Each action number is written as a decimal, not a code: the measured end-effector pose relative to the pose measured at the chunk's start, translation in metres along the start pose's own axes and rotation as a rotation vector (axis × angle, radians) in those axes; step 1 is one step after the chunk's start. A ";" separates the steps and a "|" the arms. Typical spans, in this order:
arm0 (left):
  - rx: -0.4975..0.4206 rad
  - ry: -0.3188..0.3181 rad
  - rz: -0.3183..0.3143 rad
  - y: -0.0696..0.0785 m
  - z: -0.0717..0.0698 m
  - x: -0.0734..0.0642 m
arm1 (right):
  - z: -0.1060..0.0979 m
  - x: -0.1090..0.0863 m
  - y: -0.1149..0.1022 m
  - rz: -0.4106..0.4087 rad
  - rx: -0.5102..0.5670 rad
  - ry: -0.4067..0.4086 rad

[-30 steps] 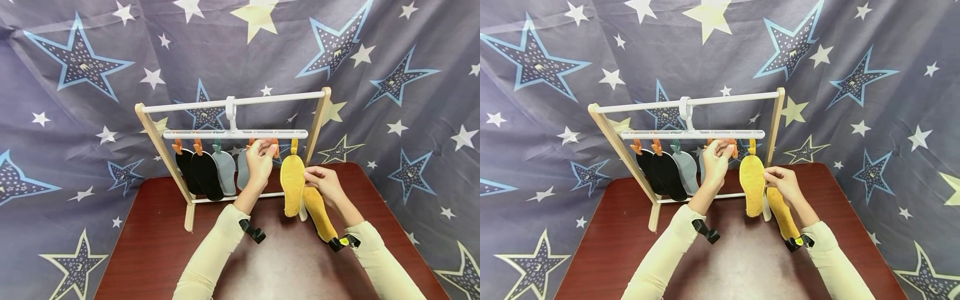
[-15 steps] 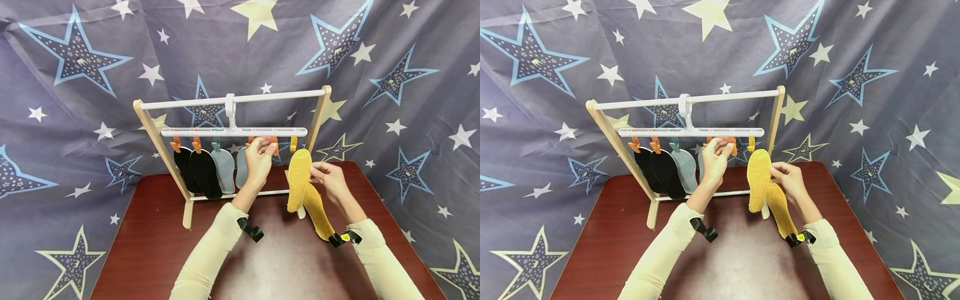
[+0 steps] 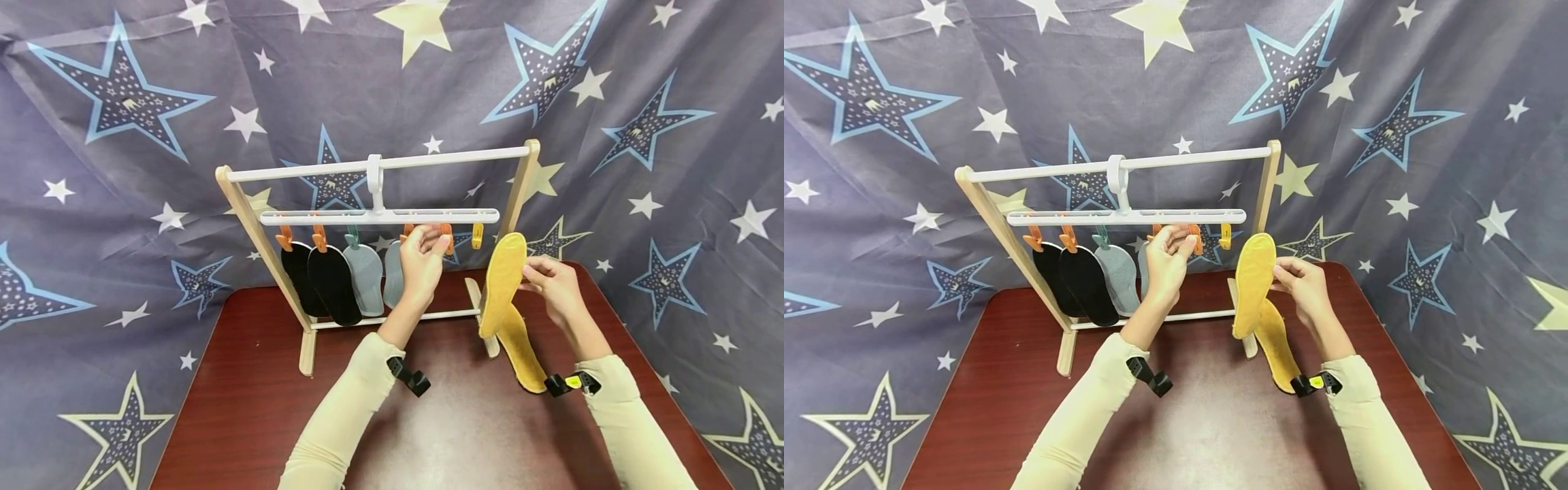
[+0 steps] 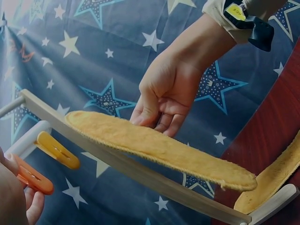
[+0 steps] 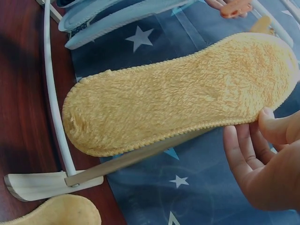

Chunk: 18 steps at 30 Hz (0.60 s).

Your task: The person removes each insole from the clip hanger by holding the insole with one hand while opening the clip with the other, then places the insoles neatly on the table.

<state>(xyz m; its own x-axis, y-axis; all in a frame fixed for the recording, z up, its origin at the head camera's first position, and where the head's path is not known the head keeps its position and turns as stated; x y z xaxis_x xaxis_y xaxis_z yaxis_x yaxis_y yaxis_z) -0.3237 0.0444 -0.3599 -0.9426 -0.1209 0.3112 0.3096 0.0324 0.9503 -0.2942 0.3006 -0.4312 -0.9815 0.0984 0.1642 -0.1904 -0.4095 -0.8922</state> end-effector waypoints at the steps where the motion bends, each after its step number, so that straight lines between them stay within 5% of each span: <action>1: 0.000 0.001 0.000 0.000 0.000 0.000 | -0.002 0.000 -0.001 -0.004 0.008 0.002; 18: 0.013 -0.006 0.030 0.000 0.001 -0.001 | -0.035 0.008 -0.009 0.001 0.063 0.083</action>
<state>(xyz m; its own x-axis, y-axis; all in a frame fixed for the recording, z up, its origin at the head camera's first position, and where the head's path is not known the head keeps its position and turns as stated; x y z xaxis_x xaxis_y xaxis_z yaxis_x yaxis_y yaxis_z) -0.3233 0.0455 -0.3602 -0.9336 -0.1135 0.3398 0.3364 0.0488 0.9405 -0.2995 0.3368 -0.4362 -0.9770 0.1717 0.1262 -0.1933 -0.4656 -0.8636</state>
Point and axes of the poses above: each hand's wrist, its own x-axis towards the middle knuckle, its own z-axis out of the palm, y = z × x, the point moved 8 cm from there along x, towards the middle knuckle, and after that the axes turned 12 degrees about x, right-handed, at the moved point
